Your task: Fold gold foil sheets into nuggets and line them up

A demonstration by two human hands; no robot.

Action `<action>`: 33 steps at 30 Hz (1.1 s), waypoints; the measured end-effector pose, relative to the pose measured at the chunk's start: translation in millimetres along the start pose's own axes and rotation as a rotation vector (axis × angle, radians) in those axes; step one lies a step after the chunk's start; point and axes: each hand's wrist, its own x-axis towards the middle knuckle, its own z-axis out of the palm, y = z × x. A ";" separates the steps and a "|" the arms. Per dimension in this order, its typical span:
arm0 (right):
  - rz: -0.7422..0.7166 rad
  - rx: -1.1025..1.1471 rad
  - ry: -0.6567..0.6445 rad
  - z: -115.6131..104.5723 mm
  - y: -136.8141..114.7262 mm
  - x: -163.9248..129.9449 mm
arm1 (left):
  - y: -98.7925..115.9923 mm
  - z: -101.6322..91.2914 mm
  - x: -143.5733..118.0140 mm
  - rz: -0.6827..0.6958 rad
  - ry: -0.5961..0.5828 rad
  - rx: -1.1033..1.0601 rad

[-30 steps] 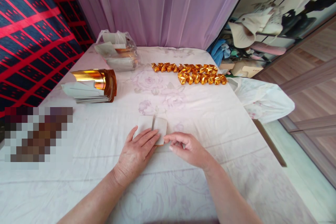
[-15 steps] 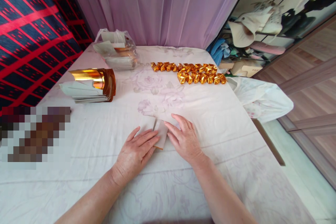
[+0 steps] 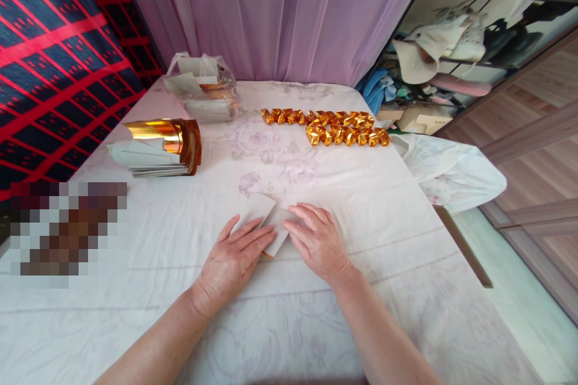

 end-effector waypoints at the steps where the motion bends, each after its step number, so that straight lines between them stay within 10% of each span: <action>1: -0.011 0.012 -0.002 -1.7 -1.4 0.2 | -0.8 -0.9 0.1 -0.009 0.005 0.008; 33: -0.080 0.143 -0.093 2.0 -12.3 0.5 | -22.0 -10.5 -8.4 0.020 -0.158 -0.059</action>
